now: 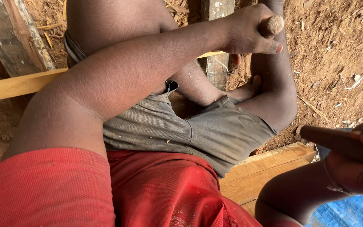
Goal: The person carves a wooden piece by striking a chisel with a mallet, repeatedly removing shavings to shape a joint.
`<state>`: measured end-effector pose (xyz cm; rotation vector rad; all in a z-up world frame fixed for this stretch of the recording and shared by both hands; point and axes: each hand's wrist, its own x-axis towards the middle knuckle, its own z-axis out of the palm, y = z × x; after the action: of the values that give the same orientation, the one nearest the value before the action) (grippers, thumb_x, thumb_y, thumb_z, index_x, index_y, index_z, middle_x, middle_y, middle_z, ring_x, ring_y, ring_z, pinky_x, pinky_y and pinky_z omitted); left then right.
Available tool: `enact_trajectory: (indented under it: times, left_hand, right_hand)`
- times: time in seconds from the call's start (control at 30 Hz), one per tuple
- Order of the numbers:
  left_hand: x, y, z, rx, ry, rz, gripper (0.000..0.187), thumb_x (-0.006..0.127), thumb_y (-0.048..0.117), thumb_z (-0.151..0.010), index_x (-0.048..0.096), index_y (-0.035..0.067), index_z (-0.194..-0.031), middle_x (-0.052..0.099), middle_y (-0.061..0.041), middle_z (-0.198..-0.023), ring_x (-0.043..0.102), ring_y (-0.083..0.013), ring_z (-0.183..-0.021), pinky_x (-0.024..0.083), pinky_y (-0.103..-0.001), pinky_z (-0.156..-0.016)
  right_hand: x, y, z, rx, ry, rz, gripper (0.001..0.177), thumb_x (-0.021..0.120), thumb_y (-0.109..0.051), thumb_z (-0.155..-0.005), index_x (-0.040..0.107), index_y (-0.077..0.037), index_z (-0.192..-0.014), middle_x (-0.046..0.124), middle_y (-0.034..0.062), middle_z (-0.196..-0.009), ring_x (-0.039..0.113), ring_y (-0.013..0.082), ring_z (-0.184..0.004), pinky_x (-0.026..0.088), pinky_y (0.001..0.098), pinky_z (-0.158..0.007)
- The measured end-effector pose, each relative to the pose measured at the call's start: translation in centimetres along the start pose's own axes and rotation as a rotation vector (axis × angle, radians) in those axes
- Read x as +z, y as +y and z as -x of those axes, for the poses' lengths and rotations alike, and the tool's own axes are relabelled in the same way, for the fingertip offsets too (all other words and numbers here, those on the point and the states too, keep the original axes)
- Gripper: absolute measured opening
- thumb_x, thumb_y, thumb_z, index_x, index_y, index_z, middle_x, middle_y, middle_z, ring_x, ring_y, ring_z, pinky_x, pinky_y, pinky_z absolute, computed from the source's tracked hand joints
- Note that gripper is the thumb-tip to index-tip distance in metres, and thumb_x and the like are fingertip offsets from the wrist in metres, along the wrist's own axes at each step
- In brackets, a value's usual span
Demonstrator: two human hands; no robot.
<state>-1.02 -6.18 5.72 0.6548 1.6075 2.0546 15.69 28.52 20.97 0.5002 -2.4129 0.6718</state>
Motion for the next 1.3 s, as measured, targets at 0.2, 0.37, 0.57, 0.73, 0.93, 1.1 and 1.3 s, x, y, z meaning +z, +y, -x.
enact_trajectory:
  times: [0.2,0.37,0.57,0.73,0.93,1.1,1.3]
  left_hand:
    - [0.1,0.2,0.6,-0.035,-0.01,-0.013,0.028,0.075,0.027,-0.095,0.055,0.008,-0.087,0.064,-0.004,-0.069,0.072,-0.0109,-0.049,0.06,-0.027,-0.043]
    - [0.2,-0.7,0.1,-0.003,0.025,-0.068,0.029,0.077,0.029,-0.094,0.057,0.01,-0.087,0.062,-0.003,-0.071,0.074,-0.0101,-0.053,0.06,-0.026,-0.043]
    - [0.7,-3.2,-0.1,0.24,-0.094,-0.116,0.045,0.082,0.026,-0.106,0.049,0.004,-0.084,0.052,-0.008,-0.075,0.061,-0.0175,-0.062,0.06,-0.03,-0.053]
    - [0.6,-4.3,1.1,0.151,-0.075,-0.045,0.032,0.075,0.017,-0.096,0.049,0.007,-0.08,0.055,-0.005,-0.077,0.066,-0.0154,-0.068,0.065,-0.033,-0.057]
    - [2.4,-3.1,1.1,-0.293,-0.119,-0.117,0.011,0.074,0.032,-0.097,0.067,0.023,-0.095,0.057,0.009,-0.094,0.076,-0.0093,-0.064,0.06,-0.024,-0.053]
    - [1.6,-2.4,1.2,-0.002,-0.084,0.008,0.02,0.074,0.017,-0.094,0.057,0.006,-0.091,0.062,-0.008,-0.085,0.072,-0.0124,-0.066,0.062,-0.028,-0.052]
    - [1.7,-5.2,0.2,-0.027,-0.143,-0.001,0.025,0.073,0.021,-0.096,0.054,0.006,-0.103,0.063,-0.01,-0.094,0.075,-0.0148,-0.074,0.064,-0.028,-0.058]
  right_hand:
    - [1.1,-3.3,-0.7,0.328,0.12,-0.512,0.03,0.044,-0.023,-0.115,0.057,0.004,-0.114,0.05,0.0132,-0.085,0.048,0.0212,-0.069,0.045,0.029,-0.065]
    - [-0.2,-2.9,-1.3,0.199,0.018,-0.611,0.045,0.041,-0.043,-0.115,0.062,-0.004,-0.11,0.054,0.0106,-0.09,0.054,0.0208,-0.075,0.045,0.0283,-0.068]
    - [-1.1,-1.6,-1.5,0.192,0.038,-0.35,0.026,0.053,-0.031,-0.104,0.062,-0.007,-0.108,0.059,0.0092,-0.088,0.059,0.0202,-0.073,0.05,0.0305,-0.067]
    - [5.6,-0.7,-2.0,0.002,-0.308,0.387,0.014,0.066,-0.017,-0.094,0.062,-0.009,-0.105,0.063,0.0081,-0.086,0.063,0.0197,-0.071,0.054,0.0327,-0.066]
    - [8.2,-4.3,-2.0,-0.084,-0.495,0.558,0.029,0.082,-0.011,-0.088,0.061,-0.01,-0.108,0.069,0.0086,-0.095,0.069,0.0215,-0.081,0.059,0.0353,-0.074]
    - [7.7,-4.3,-1.3,0.166,-0.292,0.34,0.03,0.086,-0.012,-0.09,0.06,-0.003,-0.102,0.065,0.0086,-0.085,0.066,0.0195,-0.074,0.056,0.0365,-0.072]
    - [8.6,-2.5,-1.1,-0.036,-0.43,0.561,0.02,0.073,-0.004,-0.087,0.06,-0.006,-0.102,0.065,0.0099,-0.089,0.064,0.0236,-0.074,0.056,0.0349,-0.071]
